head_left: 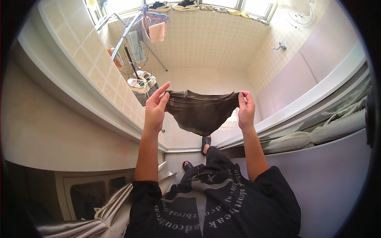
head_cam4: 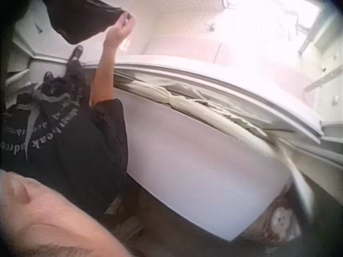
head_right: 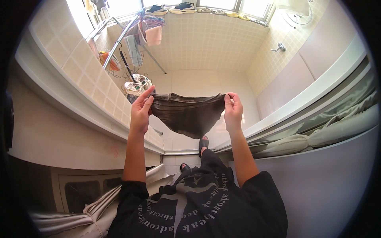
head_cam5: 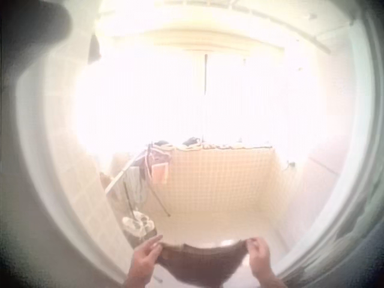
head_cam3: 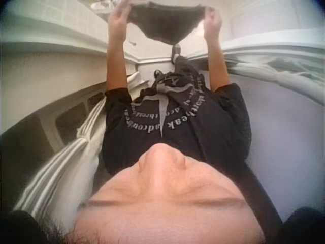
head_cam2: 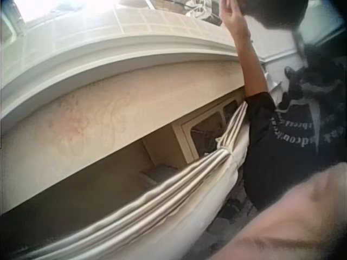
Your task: The person gathers clothes from a bed into a basin, carries them to a bathroom sink to rinse them, and then hangs the items on hangers and a rack.
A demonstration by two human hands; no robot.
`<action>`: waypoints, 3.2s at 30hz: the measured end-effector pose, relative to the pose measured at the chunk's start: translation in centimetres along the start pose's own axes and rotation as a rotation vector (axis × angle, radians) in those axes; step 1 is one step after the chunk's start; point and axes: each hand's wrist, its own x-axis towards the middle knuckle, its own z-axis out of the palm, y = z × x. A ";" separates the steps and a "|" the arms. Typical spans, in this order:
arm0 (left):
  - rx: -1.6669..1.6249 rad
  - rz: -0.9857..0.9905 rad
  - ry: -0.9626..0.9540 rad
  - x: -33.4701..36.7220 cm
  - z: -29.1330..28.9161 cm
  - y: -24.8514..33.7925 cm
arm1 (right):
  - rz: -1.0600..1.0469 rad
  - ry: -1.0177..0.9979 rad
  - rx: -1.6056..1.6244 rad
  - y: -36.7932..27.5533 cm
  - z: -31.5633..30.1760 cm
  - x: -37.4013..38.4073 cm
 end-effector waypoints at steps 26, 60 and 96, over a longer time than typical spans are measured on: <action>0.110 0.150 -0.143 17.5 2.5 -1.0 | 0.037 -0.097 0.236 6.1 5.8 18.3; -0.811 -0.202 -0.600 49.6 5.6 -1.5 | 0.284 -0.820 0.447 15.8 21.1 40.0; -0.082 -0.226 -0.159 54.8 9.4 -13.4 | 0.260 -0.441 -0.498 18.7 17.3 51.9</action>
